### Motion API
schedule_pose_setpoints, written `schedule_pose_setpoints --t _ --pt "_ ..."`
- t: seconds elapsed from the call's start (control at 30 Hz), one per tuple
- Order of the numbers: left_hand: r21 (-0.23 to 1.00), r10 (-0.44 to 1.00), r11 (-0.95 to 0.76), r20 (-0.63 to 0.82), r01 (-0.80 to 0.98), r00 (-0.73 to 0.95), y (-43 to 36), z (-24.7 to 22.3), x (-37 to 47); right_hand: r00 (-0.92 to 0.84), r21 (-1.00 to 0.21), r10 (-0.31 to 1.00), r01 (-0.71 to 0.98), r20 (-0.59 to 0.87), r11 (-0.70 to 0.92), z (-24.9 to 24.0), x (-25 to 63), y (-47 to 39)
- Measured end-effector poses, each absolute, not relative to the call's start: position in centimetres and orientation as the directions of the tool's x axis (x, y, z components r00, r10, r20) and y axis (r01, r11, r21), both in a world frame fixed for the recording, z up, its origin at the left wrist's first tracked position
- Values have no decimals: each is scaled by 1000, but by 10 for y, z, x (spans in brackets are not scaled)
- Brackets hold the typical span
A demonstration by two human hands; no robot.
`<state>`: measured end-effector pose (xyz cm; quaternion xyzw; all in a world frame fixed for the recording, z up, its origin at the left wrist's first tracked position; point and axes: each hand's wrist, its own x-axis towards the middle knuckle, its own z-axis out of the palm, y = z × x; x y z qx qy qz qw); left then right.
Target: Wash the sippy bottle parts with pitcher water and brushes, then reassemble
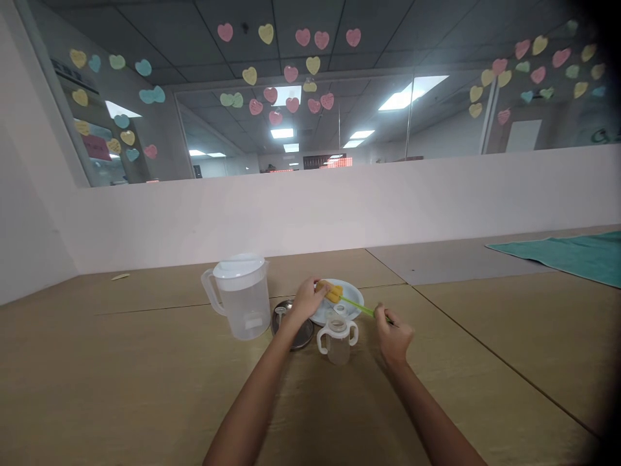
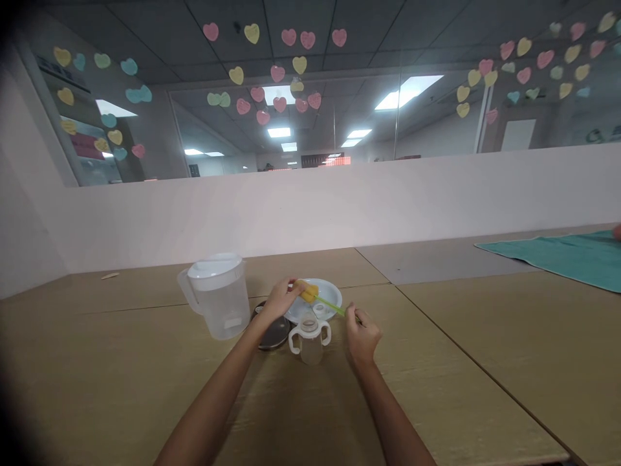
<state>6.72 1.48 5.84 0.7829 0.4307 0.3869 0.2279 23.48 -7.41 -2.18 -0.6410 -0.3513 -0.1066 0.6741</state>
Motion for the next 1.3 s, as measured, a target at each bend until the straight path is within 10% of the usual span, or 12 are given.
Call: schedule_pose_setpoints --t 0.23,0.43,0.9,1.3 --pt "818 817 -530 421 224 395 18 76 52 752 -879 463 449 469 161 -19 231 -75" --pt "278 657 -621 694 733 295 13 106 9 759 -873 455 478 466 97 -17 233 -73" --pt "45 896 -410 207 911 393 26 70 5 740 -909 558 412 375 64 -14 253 -47" --pt "36 870 -441 264 897 417 34 58 10 738 -941 605 334 299 58 -33 277 -24"
